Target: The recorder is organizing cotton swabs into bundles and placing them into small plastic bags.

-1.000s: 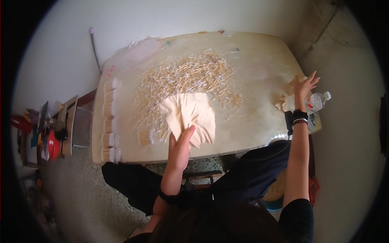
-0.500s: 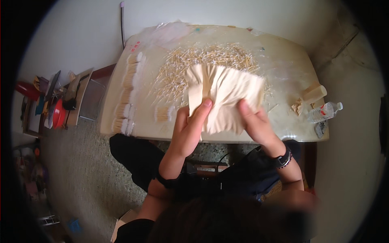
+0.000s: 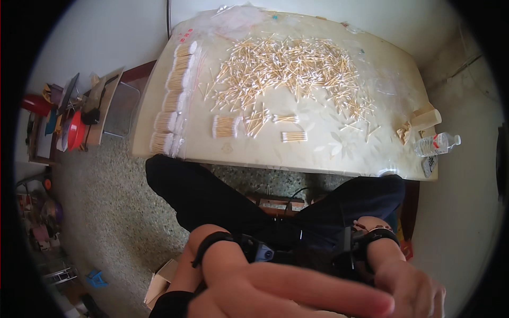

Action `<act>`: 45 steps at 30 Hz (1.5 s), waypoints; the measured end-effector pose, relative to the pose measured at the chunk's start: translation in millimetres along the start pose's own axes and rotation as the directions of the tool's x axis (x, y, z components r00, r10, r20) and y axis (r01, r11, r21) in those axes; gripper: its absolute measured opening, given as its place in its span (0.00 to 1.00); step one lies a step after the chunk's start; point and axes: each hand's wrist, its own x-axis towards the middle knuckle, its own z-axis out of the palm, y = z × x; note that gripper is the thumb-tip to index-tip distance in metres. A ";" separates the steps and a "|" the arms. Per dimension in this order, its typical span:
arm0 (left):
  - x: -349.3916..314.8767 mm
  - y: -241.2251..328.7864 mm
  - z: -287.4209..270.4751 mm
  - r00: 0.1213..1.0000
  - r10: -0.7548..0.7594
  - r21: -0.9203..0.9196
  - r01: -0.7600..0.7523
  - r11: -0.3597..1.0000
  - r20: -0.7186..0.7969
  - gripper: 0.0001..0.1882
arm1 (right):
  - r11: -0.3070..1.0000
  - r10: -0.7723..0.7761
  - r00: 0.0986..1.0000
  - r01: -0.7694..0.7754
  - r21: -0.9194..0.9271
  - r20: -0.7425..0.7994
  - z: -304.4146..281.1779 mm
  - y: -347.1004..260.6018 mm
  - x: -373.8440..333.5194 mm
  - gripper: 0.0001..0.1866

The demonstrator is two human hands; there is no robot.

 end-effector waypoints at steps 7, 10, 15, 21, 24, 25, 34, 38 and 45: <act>5.3 45.1 -6.0 0.788 -0.117 -0.429 0.447 0.785 0.605 0.14 | 0.991 0.096 0.991 -0.087 -0.099 0.098 112.3 -6.4 24.1 0.15; 7.0 71.3 3.7 0.582 0.067 -0.509 0.641 0.575 0.810 0.13 | 0.975 0.145 0.989 -0.137 -0.175 0.032 116.5 -18.2 26.4 0.15; -2.1 86.3 -5.7 0.301 0.336 -0.396 0.880 0.262 0.892 0.12 | 0.945 0.227 0.974 -0.218 -0.243 0.012 120.9 -29.8 14.3 0.16; 5.4 113.7 15.2 0.343 0.412 -0.391 0.920 0.034 0.844 0.11 | 0.897 0.292 0.956 -0.276 -0.346 -0.005 125.0 -59.3 6.3 0.16; -5.3 106.6 12.1 0.334 0.487 -0.348 0.935 -0.065 0.807 0.10 | 0.854 0.332 0.941 -0.332 -0.400 -0.073 127.0 -68.1 -1.8 0.17; -6.1 109.2 13.5 0.339 0.504 -0.337 0.936 -0.099 0.794 0.10 | 0.842 0.341 0.936 -0.346 -0.414 -0.087 133.4 -70.0 -6.8 0.17; -10.6 129.8 28.1 0.404 0.610 -0.183 0.902 -0.392 0.682 0.09 | 0.709 0.425 0.883 -0.461 -0.533 -0.199 152.1 -93.6 -3.8 0.18; -13.3 142.4 36.6 0.446 0.639 -0.080 0.852 -0.517 0.627 0.09 | 0.630 0.448 0.857 -0.505 -0.590 -0.255 152.8 -111.2 -12.7 0.18; -29.2 151.5 11.2 0.562 0.604 0.038 0.713 -0.700 0.565 0.10 | 0.524 0.497 0.824 -0.536 -0.662 -0.274 189.8 -121.7 5.3 0.19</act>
